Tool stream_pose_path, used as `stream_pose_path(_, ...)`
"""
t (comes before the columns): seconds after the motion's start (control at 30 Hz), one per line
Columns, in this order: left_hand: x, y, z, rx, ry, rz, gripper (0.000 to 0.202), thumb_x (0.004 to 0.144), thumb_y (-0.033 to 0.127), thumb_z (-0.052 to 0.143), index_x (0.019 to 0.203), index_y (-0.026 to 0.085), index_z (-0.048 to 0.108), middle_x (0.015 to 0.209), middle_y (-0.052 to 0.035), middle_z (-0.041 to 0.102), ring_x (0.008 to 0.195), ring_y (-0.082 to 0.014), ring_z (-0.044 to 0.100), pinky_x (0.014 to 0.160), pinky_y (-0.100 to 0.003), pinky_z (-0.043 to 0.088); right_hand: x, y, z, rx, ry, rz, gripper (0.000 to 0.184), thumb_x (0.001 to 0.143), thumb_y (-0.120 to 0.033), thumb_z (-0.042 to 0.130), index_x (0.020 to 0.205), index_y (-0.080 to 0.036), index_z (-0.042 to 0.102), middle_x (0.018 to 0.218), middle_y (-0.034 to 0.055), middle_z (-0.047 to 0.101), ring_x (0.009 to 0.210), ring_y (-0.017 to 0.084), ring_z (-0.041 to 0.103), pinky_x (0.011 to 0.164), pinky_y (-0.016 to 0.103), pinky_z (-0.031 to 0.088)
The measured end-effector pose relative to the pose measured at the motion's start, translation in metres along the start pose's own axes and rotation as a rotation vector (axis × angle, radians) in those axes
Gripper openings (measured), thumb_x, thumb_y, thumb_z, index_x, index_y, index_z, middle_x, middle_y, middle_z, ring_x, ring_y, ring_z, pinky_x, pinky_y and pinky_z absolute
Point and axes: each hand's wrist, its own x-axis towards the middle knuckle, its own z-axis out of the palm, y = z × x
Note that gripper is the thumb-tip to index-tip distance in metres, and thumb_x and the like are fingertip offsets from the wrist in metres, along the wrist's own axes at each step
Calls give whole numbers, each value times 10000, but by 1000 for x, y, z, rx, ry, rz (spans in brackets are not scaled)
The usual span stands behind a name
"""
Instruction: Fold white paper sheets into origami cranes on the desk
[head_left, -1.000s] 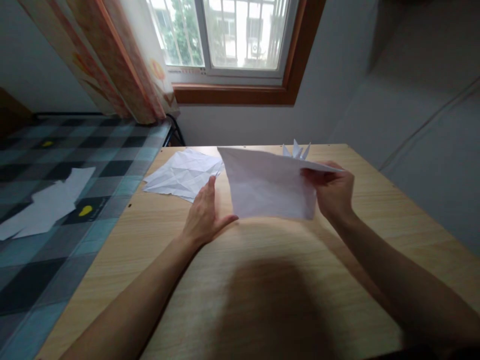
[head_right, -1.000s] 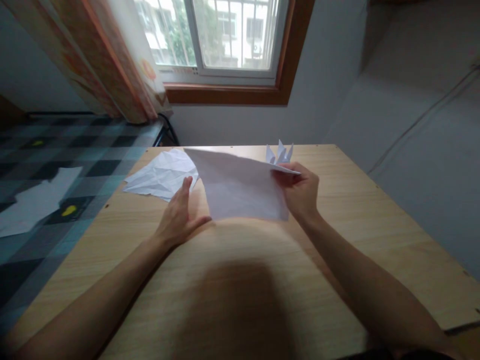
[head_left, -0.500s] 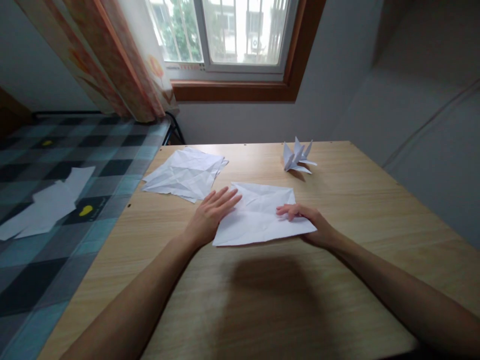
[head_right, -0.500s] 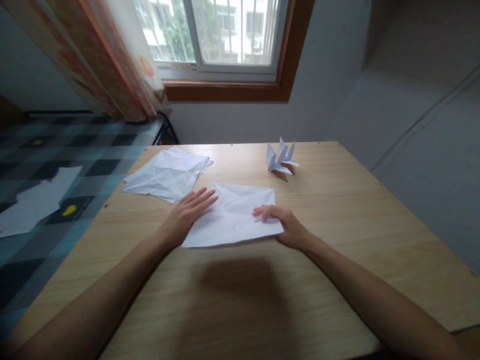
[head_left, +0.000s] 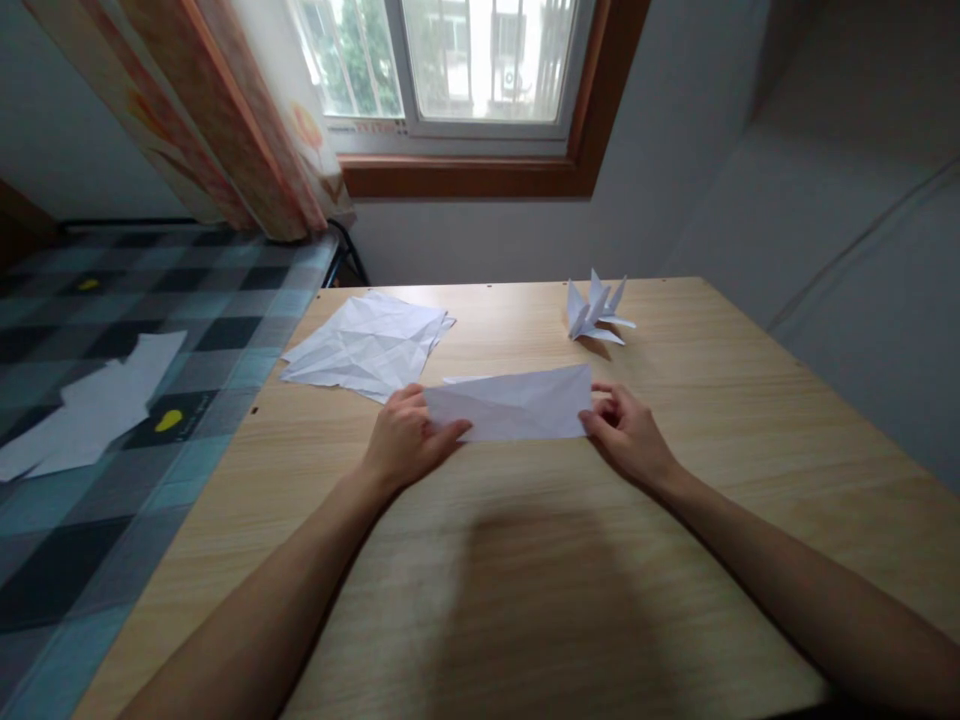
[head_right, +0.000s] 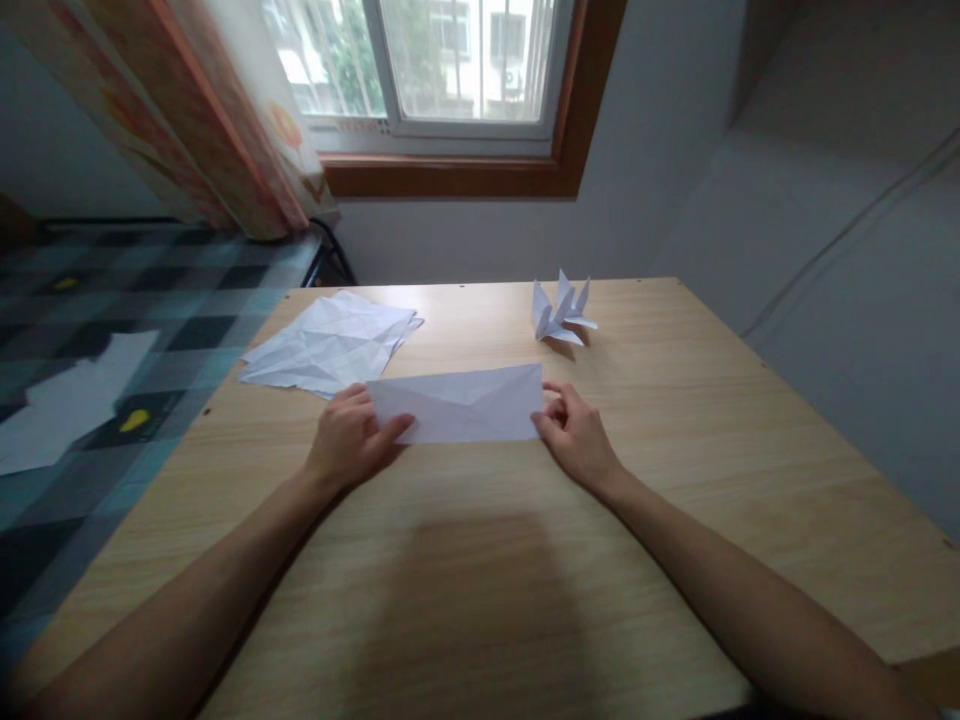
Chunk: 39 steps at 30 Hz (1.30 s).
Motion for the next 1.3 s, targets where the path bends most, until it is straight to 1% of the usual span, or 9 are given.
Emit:
stream_pose_path(0.07, 0, 2, 1, 98, 75, -138, 477, 902, 603, 488, 741, 183, 646, 775, -103, 662, 877, -296, 616, 844, -480, 499, 2, 0, 4, -46, 51, -11, 479, 853, -355, 611, 1285, -173, 513, 770, -6, 612, 634, 161, 573, 635, 303, 503)
stream_pose_path(0.17, 0, 5, 3, 210, 188, -254, 565, 884, 575, 539, 1240, 136, 548, 1213, -184, 605, 1131, -362, 548, 954, -533, 445, 4, -2, 6, -175, 160, -109, 588, 844, -351, 607, 1385, -184, 448, 1080, 114, 616, 873, 245, 615, 782, 411, 549)
stream_pose_path(0.3, -1, 12, 6, 233, 111, -41, 675, 922, 536, 505, 1479, 198, 328, 1550, -150, 343, 1434, -349, 303, 1148, -504, 296, 5, -12, 5, -364, 155, -311, 549, 893, -345, 551, 1402, -166, 442, 1312, 186, 532, 1237, 347, 502, 1060, 547, 427)
stream_pose_path(0.5, 1, 19, 13, 167, -392, 233, 544, 1010, 477, 326, 1514, 276, 351, 1612, -49, 308, 1495, -308, 239, 1200, -525, 197, 17, -31, 22, -522, -201, -494, 490, 972, -324, 426, 1430, -153, 453, 1494, 165, 458, 1419, 315, 376, 1169, 534, 322)
stream_pose_path(0.6, 2, 20, 13, 163, -476, 225, 520, 1026, 431, 270, 1525, 298, 332, 1619, -17, 285, 1497, -301, 239, 1199, -542, 179, 27, -33, 40, -572, -385, -540, 492, 1002, -310, 355, 1457, -144, 440, 1546, 148, 415, 1455, 290, 343, 1185, 519, 301)
stream_pose_path(0.73, 2, 19, 13, 182, -491, 203, 525, 1026, 441, 267, 1533, 313, 311, 1629, -9, 251, 1507, -288, 213, 1207, -529, 160, 36, -29, 51, -640, -499, -539, 541, 1015, -352, 336, 1505, -123, 369, 1579, 155, 350, 1472, 288, 317, 1191, 521, 280)
stream_pose_path(0.9, 0, 18, 14, 234, -450, 143, 572, 1003, 531, 316, 1531, 312, 320, 1632, -71, 242, 1503, -316, 217, 1195, -529, 181, 34, -25, 39, -737, -507, -514, 621, 1006, -462, 377, 1525, -124, 331, 1599, 154, 298, 1481, 313, 289, 1194, 537, 253)
stream_pose_path(1.13, 1, 16, 17, 287, -363, -12, 608, 972, 582, 367, 1492, 270, 411, 1598, -142, 310, 1475, -363, 274, 1178, -528, 246, 22, -18, 19, -849, -412, -425, 753, 945, -578, 474, 1497, -75, 379, 1560, 240, 346, 1456, 377, 315, 1171, 527, 289)
stream_pose_path(1.3, 2, 15, 16, 285, -236, -41, 538, 973, 502, 414, 1402, 195, 519, 1497, -185, 442, 1402, -370, 390, 1136, -535, 331, 13, -27, 10, -929, -342, -480, 714, 928, -570, 527, 1398, -33, 491, 1436, 266, 501, 1329, 393, 470, 1090, 495, 394)
